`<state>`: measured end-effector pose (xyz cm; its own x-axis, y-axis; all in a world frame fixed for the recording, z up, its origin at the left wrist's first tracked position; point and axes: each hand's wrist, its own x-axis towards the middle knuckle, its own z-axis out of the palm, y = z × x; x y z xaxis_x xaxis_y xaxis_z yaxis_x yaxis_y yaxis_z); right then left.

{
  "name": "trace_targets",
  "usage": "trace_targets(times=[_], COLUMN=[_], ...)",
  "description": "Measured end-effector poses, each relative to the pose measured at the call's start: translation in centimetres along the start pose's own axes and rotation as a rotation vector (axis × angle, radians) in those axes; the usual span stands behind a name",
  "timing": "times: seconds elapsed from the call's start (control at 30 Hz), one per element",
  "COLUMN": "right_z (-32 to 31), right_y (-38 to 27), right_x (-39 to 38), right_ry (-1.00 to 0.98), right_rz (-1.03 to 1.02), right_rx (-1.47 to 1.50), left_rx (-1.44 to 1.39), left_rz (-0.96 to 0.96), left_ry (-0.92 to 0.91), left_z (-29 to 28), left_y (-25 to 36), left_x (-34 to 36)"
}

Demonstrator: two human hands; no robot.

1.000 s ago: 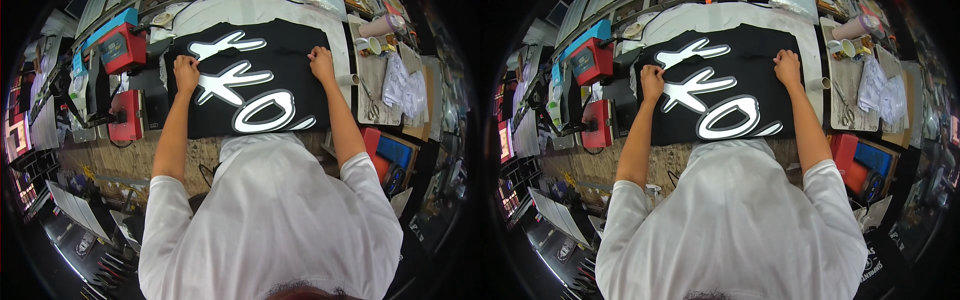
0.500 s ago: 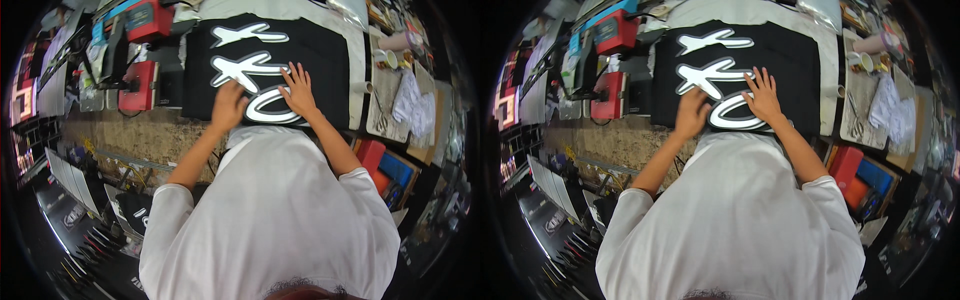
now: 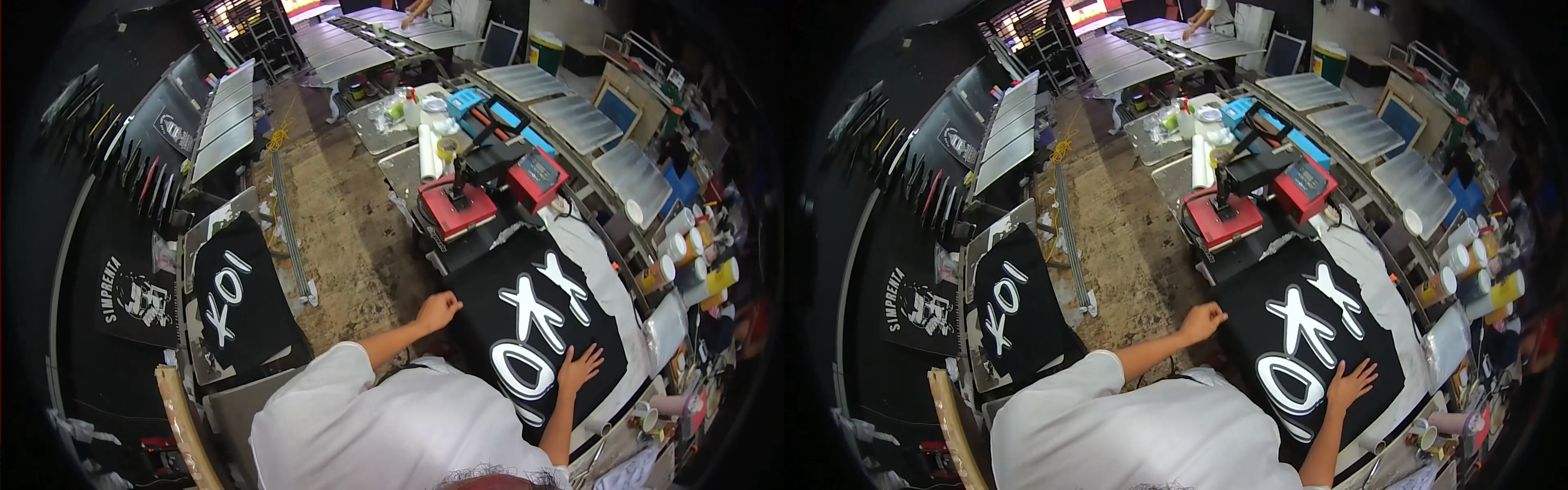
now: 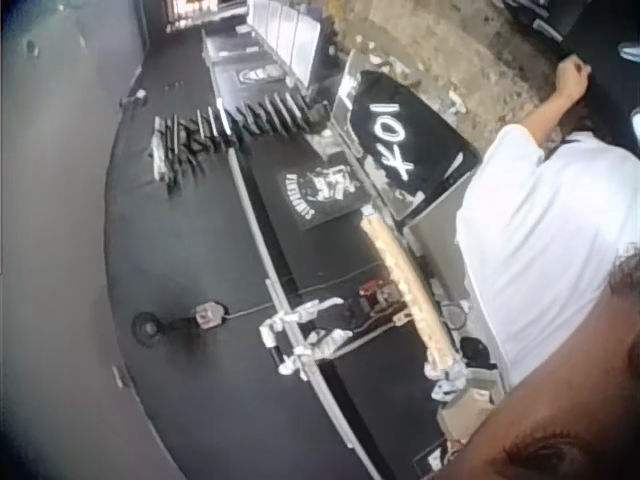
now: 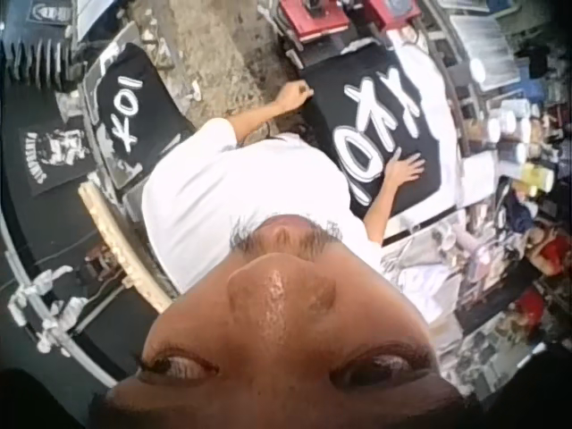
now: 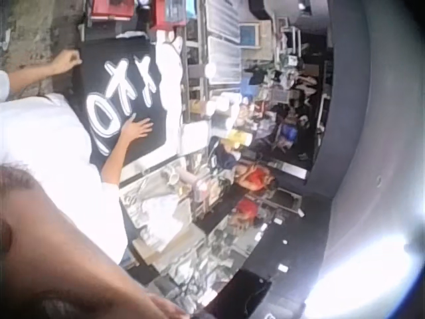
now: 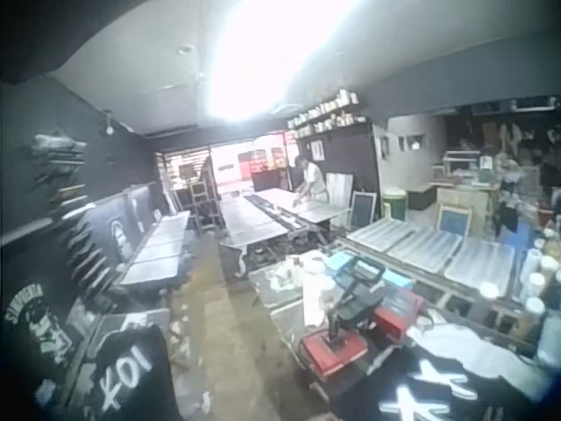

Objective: Prepare and print designs onto black t-shirts using a screen printing setup and heat press.

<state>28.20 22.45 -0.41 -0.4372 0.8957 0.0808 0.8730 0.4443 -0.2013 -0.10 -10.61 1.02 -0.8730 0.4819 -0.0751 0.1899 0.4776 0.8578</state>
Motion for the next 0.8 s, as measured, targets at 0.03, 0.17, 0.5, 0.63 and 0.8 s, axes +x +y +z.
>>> trace_targets(times=[0.03,0.17,0.5,0.63,0.8], right_z=[0.1,-0.3,-0.8,-1.0,-1.4], right_y=[-0.2,-1.2,-0.7,-0.4,0.3], right_x=[-0.4,-2.2,-2.1,-2.0,-1.5], right_ry=[-0.028,-0.151,-0.129,-0.13,-0.087], right_rz=[0.019,0.041,0.05,0.064,-0.074], right_rx=[-0.029,0.028,0.039,0.062,0.057], left_rx=[0.002,-0.111,-0.251,-0.111,-0.161], left_rz=[-0.024,-0.062,-0.035,0.04,0.09], left_ry=[-0.035,0.044,0.338,0.284,0.211], left_z=[0.4,2.1,4.4,3.4,2.1], left_y=[-0.5,-1.6,-3.2,-3.7,-3.9], left_x=[-0.6,-1.2,-1.4,-0.4,1.0])
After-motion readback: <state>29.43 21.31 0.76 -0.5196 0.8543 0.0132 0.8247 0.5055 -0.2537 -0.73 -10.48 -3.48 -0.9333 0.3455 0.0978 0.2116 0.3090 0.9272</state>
